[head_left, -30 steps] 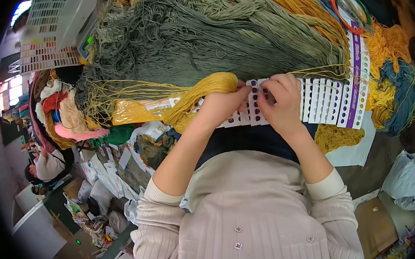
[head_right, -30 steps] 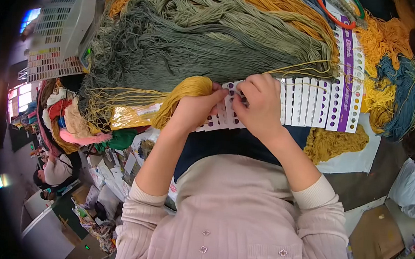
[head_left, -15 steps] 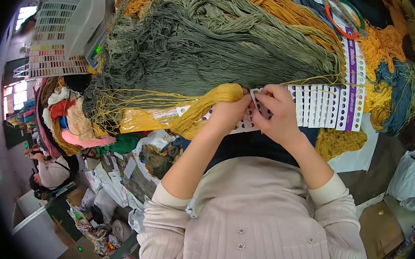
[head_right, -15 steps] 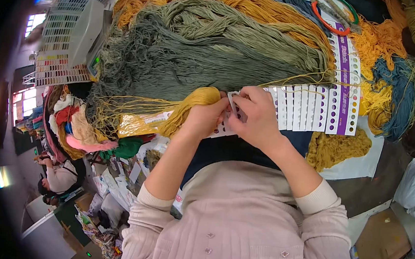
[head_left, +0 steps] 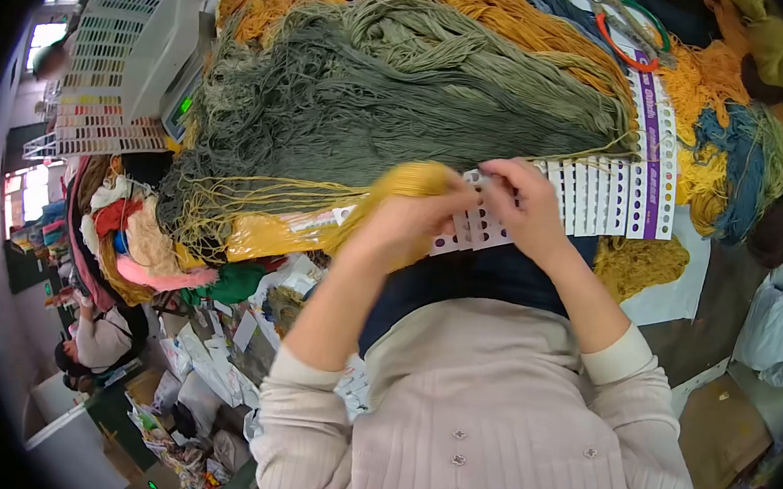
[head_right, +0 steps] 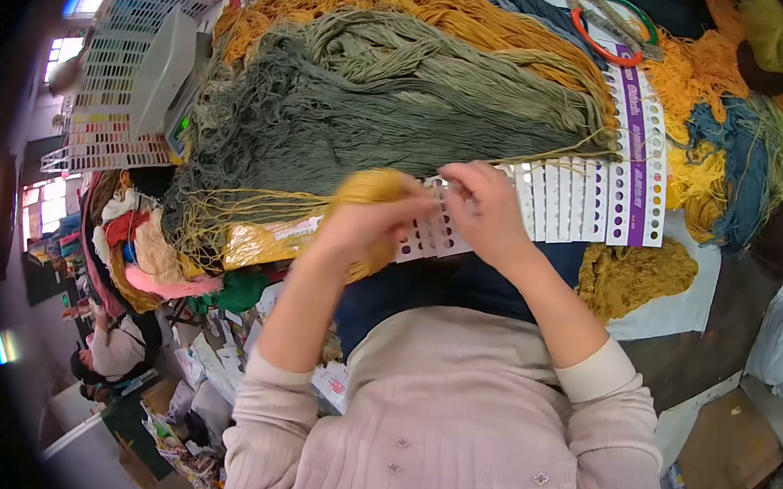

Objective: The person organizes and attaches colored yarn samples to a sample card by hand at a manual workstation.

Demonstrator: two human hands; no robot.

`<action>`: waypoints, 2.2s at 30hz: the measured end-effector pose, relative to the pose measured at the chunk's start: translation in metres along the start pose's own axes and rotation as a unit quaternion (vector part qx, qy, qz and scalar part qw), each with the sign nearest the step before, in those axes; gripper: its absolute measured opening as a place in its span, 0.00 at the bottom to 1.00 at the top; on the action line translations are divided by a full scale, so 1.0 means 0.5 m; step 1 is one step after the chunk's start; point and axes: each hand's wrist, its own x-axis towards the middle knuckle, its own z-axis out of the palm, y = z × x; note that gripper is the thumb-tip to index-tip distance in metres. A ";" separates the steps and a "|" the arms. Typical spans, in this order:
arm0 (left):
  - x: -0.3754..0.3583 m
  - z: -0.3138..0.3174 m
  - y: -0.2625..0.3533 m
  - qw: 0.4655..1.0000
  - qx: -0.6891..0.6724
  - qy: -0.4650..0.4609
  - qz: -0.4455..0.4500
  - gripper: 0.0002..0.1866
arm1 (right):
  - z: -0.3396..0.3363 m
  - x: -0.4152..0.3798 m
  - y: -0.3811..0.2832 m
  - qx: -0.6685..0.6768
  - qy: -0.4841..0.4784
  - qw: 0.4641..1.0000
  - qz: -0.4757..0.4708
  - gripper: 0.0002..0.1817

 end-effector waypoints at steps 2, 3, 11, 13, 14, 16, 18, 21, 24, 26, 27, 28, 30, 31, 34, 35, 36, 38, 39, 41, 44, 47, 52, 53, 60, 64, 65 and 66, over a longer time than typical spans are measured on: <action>-0.051 -0.082 0.033 0.995 -0.054 0.079 0.010 0.08 | 0.013 -0.003 -0.006 -0.128 0.013 0.988 -0.081 0.16; -0.089 -0.157 0.045 0.977 -0.118 0.162 0.074 0.07 | 0.018 -0.004 -0.007 -0.190 0.018 0.974 -0.121 0.18; -0.239 -0.345 -0.053 0.862 -0.460 0.094 0.191 0.17 | 0.031 -0.008 -0.013 -0.212 0.012 0.971 -0.108 0.20; -0.199 -0.196 -0.061 0.909 -0.401 -0.031 0.108 0.19 | 0.034 -0.006 -0.013 -0.209 0.021 0.969 -0.130 0.20; -0.172 -0.156 -0.085 0.891 -0.431 -0.103 0.102 0.21 | 0.030 -0.005 -0.027 -0.191 0.044 0.970 -0.147 0.15; -0.149 -0.073 -0.059 0.913 -0.384 -0.093 0.102 0.23 | 0.033 -0.015 -0.044 -0.093 0.021 0.990 -0.100 0.11; -0.124 -0.034 -0.057 0.912 -0.382 -0.088 0.121 0.26 | 0.035 -0.029 -0.079 0.032 -0.005 0.999 -0.020 0.05; -0.112 -0.011 -0.060 0.916 -0.354 -0.133 0.133 0.28 | 0.044 -0.034 -0.163 0.365 -0.112 0.896 0.228 0.04; -0.117 -0.022 -0.063 0.907 -0.354 -0.177 0.142 0.30 | 0.051 -0.030 -0.167 0.343 -0.173 0.891 0.242 0.05; -0.125 -0.026 -0.058 0.903 -0.372 -0.160 0.146 0.31 | 0.045 -0.027 -0.173 0.400 -0.165 0.866 0.249 0.06; -0.135 -0.019 -0.051 0.903 -0.384 -0.131 0.143 0.31 | 0.040 -0.027 -0.173 0.427 -0.162 0.853 0.254 0.06; -0.139 -0.014 -0.049 0.901 -0.398 -0.103 0.139 0.32 | 0.040 -0.028 -0.160 0.380 -0.171 0.877 0.237 0.06; -0.128 -0.015 -0.066 0.904 -0.375 -0.146 0.144 0.32 | 0.045 -0.030 -0.168 0.373 -0.155 0.878 0.256 0.05; -0.124 -0.015 -0.072 0.906 -0.362 -0.167 0.146 0.32 | 0.047 -0.030 -0.173 0.370 -0.146 0.878 0.265 0.05; -0.125 -0.010 -0.068 0.902 -0.368 -0.173 0.146 0.32 | 0.045 -0.032 -0.181 0.330 -0.189 0.884 0.273 0.05; -0.127 -0.010 -0.066 0.900 -0.375 -0.170 0.145 0.32 | 0.043 -0.033 -0.180 0.344 -0.185 0.881 0.268 0.05; -0.130 -0.011 -0.062 0.898 -0.381 -0.168 0.144 0.32 | 0.038 -0.034 -0.179 0.358 -0.181 0.878 0.262 0.05; -0.132 -0.012 -0.058 0.894 -0.391 -0.161 0.146 0.32 | 0.031 -0.036 -0.172 0.389 -0.174 0.869 0.253 0.05; -0.134 -0.012 -0.059 0.893 -0.396 -0.156 0.149 0.32 | 0.030 -0.038 -0.165 0.406 -0.172 0.862 0.249 0.05; -0.136 -0.007 -0.061 0.896 -0.392 -0.145 0.149 0.32 | 0.029 -0.040 -0.165 0.427 -0.164 0.856 0.240 0.05; -0.133 0.001 -0.065 0.903 -0.379 -0.140 0.145 0.31 | 0.029 -0.037 -0.184 0.429 -0.152 0.859 0.234 0.05; -0.130 -0.002 -0.070 0.898 -0.386 -0.155 0.142 0.30 | 0.027 -0.039 -0.184 0.389 -0.167 0.871 0.249 0.04; -0.129 -0.004 -0.071 0.893 -0.394 -0.170 0.138 0.31 | 0.022 -0.043 -0.181 0.337 -0.183 0.885 0.263 0.03; -0.129 -0.004 -0.072 0.889 -0.402 -0.170 0.139 0.30 | 0.021 -0.044 -0.174 0.368 -0.180 0.872 0.267 0.03; -0.132 0.008 -0.080 0.915 -0.355 -0.080 0.176 0.19 | 0.009 -0.040 -0.150 0.613 -0.178 0.729 0.248 0.05; -0.145 -0.089 -0.107 0.875 -0.442 -0.078 0.182 0.10 | -0.116 0.000 -0.100 0.812 -0.191 0.536 0.129 0.06; -0.167 -0.147 -0.103 0.858 -0.455 -0.058 0.230 0.09 | -0.190 0.023 -0.113 0.824 -0.136 0.544 0.080 0.08; -0.178 -0.220 -0.114 0.838 -0.472 0.049 0.270 0.09 | -0.284 0.053 -0.120 0.799 -0.089 0.595 -0.018 0.05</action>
